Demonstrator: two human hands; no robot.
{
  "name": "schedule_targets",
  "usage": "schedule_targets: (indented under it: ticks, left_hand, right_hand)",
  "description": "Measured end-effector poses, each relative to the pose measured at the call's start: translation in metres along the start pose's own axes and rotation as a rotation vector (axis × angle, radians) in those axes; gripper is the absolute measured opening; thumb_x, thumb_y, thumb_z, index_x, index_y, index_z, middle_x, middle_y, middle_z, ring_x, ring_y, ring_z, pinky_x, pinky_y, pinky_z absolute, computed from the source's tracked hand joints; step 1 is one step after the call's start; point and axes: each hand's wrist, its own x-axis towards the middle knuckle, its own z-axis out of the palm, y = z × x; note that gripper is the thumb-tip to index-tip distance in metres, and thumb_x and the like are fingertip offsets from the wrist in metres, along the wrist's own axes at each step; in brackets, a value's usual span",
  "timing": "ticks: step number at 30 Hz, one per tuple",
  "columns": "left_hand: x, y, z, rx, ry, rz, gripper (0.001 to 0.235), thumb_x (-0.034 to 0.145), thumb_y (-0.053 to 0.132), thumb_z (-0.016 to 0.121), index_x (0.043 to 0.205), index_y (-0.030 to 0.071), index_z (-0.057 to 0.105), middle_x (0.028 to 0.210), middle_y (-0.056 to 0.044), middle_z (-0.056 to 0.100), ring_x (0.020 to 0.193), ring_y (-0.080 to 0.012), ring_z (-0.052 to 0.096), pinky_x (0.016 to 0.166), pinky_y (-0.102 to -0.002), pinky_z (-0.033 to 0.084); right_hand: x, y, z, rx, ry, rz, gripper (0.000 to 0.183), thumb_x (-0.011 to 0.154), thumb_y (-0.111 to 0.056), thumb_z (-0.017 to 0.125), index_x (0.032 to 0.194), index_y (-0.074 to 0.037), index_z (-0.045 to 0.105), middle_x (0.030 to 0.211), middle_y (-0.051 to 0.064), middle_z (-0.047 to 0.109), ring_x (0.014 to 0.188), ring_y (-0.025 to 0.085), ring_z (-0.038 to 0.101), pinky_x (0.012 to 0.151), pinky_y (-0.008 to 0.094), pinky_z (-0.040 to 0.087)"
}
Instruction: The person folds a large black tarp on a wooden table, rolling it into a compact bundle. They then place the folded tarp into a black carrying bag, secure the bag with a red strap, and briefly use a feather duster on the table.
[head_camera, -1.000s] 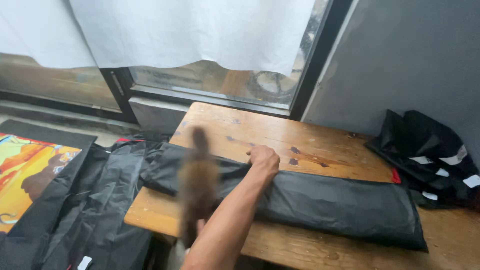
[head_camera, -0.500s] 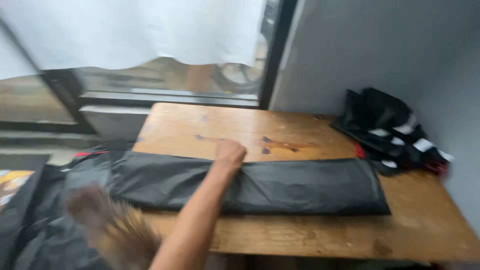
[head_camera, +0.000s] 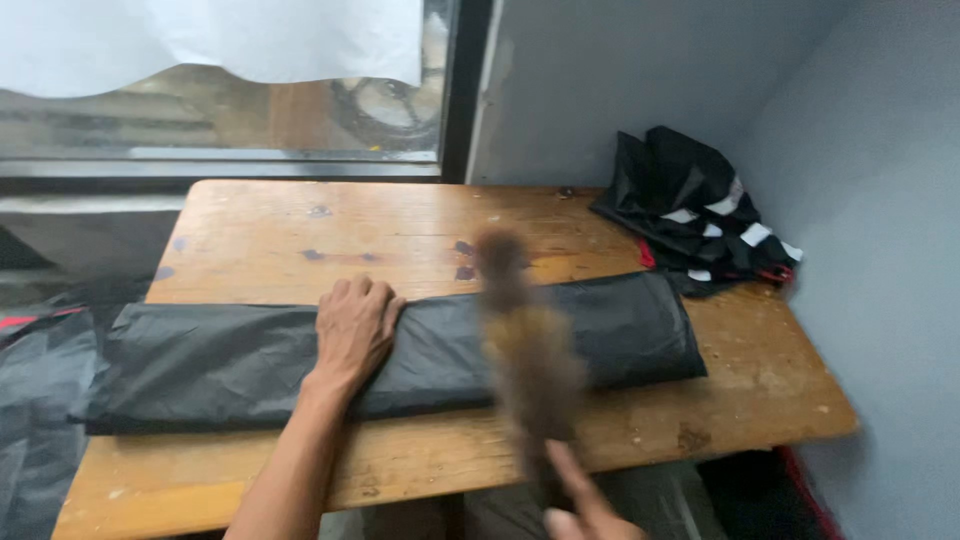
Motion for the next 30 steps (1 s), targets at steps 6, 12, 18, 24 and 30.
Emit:
schedule_targets:
  ticks: [6, 12, 18, 24, 30]
  left_hand:
    - [-0.009, -0.029, 0.017, -0.117, -0.076, -0.012, 0.020, 0.086, 0.017, 0.046, 0.101, 0.007, 0.054, 0.091, -0.019, 0.050, 0.087, -0.0400, 0.049, 0.074, -0.047, 0.040]
    - [-0.002, -0.009, -0.008, 0.051, 0.068, 0.097, 0.023, 0.094, 0.036, 0.056, 0.084, 0.016, 0.061, 0.083, -0.009, 0.059, 0.080, -0.0332, 0.056, 0.071, -0.045, 0.044]
    - [-0.006, -0.010, -0.002, 0.046, 0.076, 0.065, 0.022, 0.095, 0.036, 0.058, 0.087, 0.016, 0.063, 0.086, -0.006, 0.061, 0.081, -0.0322, 0.058, 0.071, -0.044, 0.045]
    - [-0.007, -0.008, -0.003, 0.072, 0.074, 0.049, 0.024, 0.095, 0.038, 0.057, 0.086, 0.017, 0.064, 0.086, -0.005, 0.062, 0.083, -0.0300, 0.059, 0.075, -0.042, 0.046]
    - [-0.005, -0.008, -0.006, 0.022, 0.019, 0.014, 0.025, 0.094, 0.037, 0.053, 0.084, 0.016, 0.062, 0.082, -0.009, 0.061, 0.082, -0.0335, 0.060, 0.072, -0.046, 0.046]
  right_hand:
    - [0.003, -0.054, 0.017, -0.577, -0.038, -0.550, 0.069, 0.090, -0.055, 0.050, 0.147, -0.064, 0.011, 0.084, 0.008, 0.064, 0.074, 0.038, 0.062, 0.063, 0.056, 0.047]
    - [0.027, 0.002, -0.101, -0.553, 0.036, -0.001, 0.056, 0.090, -0.057, 0.030, 0.142, -0.070, 0.012, 0.118, 0.011, 0.062, 0.113, 0.032, 0.059, 0.092, 0.044, 0.045]
    - [0.013, 0.062, -0.134, -0.434, 0.326, 0.161, 0.055, 0.083, -0.060, 0.041, 0.137, -0.065, 0.032, 0.114, -0.002, 0.069, 0.111, 0.025, 0.063, 0.088, 0.034, 0.050]
    - [0.034, 0.085, -0.139, -0.177, 0.751, 0.196, 0.057, 0.086, -0.056, 0.043, 0.143, -0.051, 0.041, 0.106, 0.015, 0.071, 0.102, 0.042, 0.064, 0.080, 0.048, 0.051]
    - [0.139, 0.128, -0.145, -0.451, 0.839, -0.063, 0.052, 0.088, -0.048, 0.050, 0.139, -0.043, 0.048, 0.081, 0.001, 0.073, 0.077, 0.024, 0.069, 0.056, 0.043, 0.051]
